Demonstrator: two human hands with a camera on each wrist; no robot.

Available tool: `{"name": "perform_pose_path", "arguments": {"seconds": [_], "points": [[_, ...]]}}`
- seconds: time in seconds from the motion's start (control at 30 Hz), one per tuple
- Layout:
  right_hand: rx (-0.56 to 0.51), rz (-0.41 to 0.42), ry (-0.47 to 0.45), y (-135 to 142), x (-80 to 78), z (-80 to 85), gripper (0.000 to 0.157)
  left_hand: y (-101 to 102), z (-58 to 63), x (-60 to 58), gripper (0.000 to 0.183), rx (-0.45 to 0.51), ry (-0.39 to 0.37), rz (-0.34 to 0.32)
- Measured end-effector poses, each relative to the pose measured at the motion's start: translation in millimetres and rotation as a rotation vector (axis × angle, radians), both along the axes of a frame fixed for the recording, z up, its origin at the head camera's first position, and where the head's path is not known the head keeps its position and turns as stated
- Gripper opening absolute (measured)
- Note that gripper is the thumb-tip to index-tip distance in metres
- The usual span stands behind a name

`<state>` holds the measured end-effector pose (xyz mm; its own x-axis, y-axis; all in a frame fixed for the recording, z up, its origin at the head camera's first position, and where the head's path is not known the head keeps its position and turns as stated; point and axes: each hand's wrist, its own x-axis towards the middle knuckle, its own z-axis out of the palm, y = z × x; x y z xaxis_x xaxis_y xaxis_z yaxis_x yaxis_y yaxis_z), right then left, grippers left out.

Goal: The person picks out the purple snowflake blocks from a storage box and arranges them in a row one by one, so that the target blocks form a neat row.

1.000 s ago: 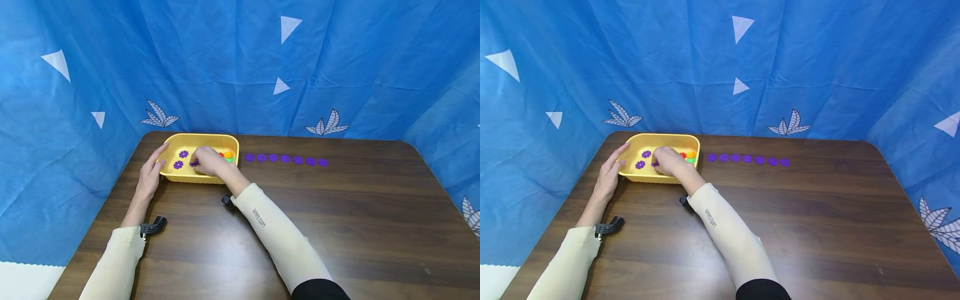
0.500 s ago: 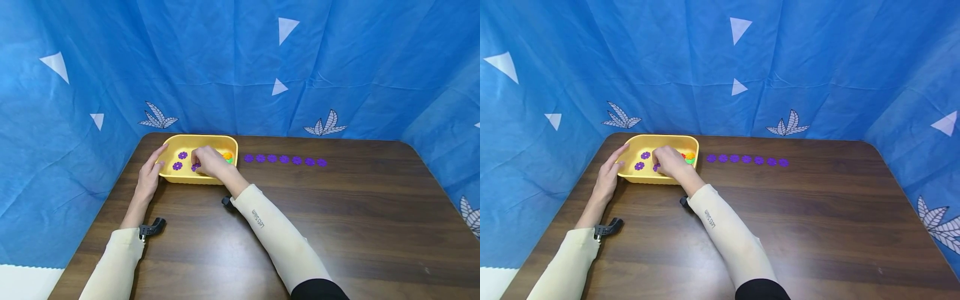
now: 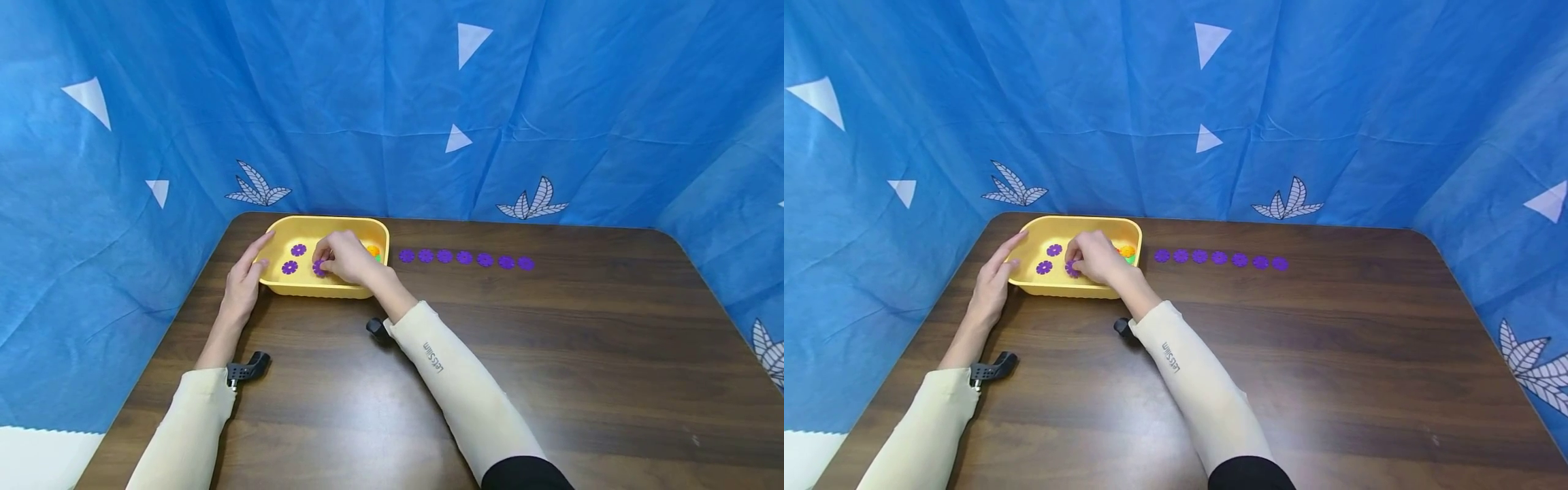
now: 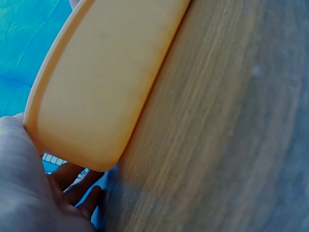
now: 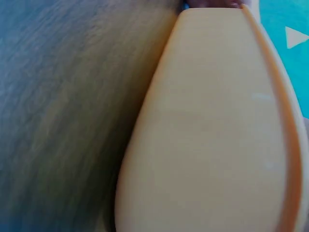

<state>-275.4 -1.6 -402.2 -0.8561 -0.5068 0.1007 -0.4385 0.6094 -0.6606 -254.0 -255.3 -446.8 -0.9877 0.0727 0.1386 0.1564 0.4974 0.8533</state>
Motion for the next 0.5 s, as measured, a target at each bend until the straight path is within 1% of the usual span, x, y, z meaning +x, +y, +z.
{"name": "perform_pose_path", "arguments": {"seconds": [0.13, 0.23, 0.33, 0.5], "points": [[-0.133, -0.062, -0.006, 11, 7.7, 8.2, 0.008, 3, 1.6, 1.9, 0.054, -0.011, -0.01, -0.003], [-0.221, -0.108, 0.004, 20, 13.8, 13.3, 0.008, 4, 0.3, 1.7, 0.054, -0.002, -0.01, -0.013], [-0.269, -0.13, 0.024, 28, 17.6, 16.2, 0.008, 3, -0.4, 1.5, 0.054, 0.011, -0.005, -0.017], [-0.323, -0.139, 0.054, 39, 20.1, 17.7, 0.01, 2, 1.3, 3.0, 0.053, 0.009, 0.001, -0.001]]}}
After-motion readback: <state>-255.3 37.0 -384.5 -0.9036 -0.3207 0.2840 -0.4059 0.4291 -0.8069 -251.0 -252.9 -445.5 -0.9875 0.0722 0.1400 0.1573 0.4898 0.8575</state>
